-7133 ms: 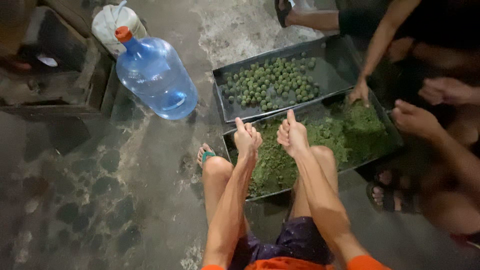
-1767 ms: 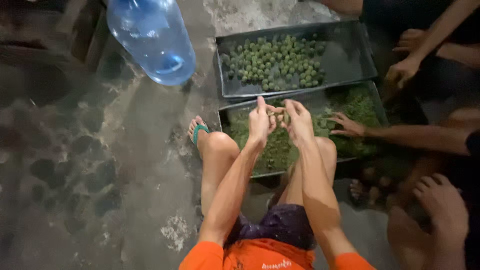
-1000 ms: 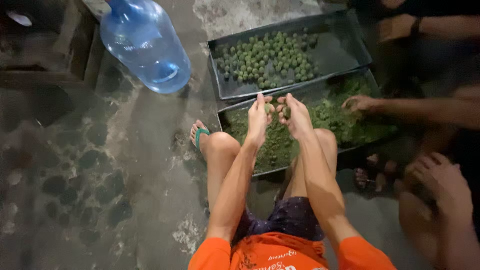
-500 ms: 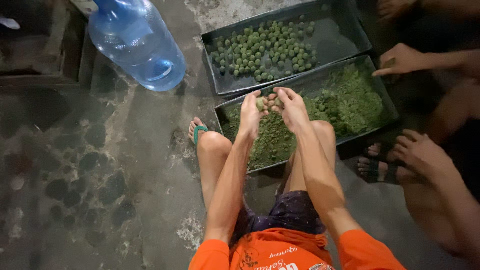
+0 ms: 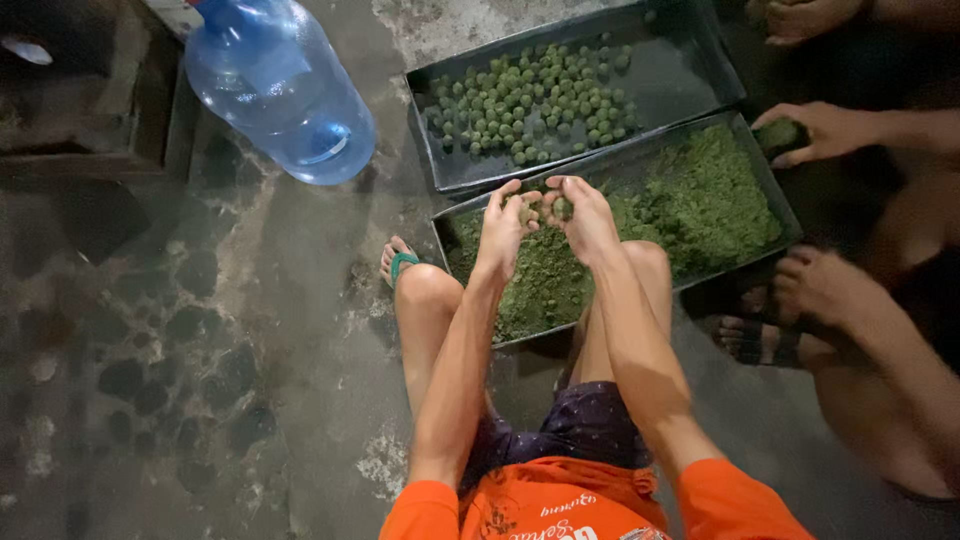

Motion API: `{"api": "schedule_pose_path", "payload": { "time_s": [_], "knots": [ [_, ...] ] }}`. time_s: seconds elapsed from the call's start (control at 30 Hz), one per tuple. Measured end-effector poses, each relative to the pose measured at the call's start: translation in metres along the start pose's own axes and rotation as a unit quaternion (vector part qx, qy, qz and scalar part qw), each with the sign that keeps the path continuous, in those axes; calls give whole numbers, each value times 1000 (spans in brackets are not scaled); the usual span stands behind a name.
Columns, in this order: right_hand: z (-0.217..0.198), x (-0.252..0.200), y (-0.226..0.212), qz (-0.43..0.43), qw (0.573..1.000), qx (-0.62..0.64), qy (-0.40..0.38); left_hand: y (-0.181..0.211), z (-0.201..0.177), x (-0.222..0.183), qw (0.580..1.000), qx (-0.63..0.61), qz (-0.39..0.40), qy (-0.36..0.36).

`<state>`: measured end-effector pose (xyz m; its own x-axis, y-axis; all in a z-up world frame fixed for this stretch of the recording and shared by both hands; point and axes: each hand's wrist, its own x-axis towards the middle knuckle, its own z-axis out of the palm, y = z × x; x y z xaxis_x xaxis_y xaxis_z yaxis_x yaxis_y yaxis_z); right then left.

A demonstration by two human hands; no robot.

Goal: The person uses their hands to roll green plant material into small spheres and places them into a metal tray.

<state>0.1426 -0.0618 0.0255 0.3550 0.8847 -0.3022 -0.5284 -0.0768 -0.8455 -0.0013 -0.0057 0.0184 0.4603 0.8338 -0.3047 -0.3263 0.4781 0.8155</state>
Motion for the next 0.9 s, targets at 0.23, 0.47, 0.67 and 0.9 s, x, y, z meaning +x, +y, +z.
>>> {"api": "schedule_pose_path", "payload": {
  "time_s": [0.23,0.47,0.67,0.9],
  "knots": [
    [1,-6,-8,47,998,30,35,4,1,-6,998,61,24,21],
    [-23,20,33,33,997,69,-32,-14,-6,10,996,0,30,87],
    [1,6,17,-10,999,-42,-10,-3,2,1,989,-145,-22,25],
    [9,-7,-2,101,991,63,63,14,11,-10,987,-133,-63,67]
  ]
}}
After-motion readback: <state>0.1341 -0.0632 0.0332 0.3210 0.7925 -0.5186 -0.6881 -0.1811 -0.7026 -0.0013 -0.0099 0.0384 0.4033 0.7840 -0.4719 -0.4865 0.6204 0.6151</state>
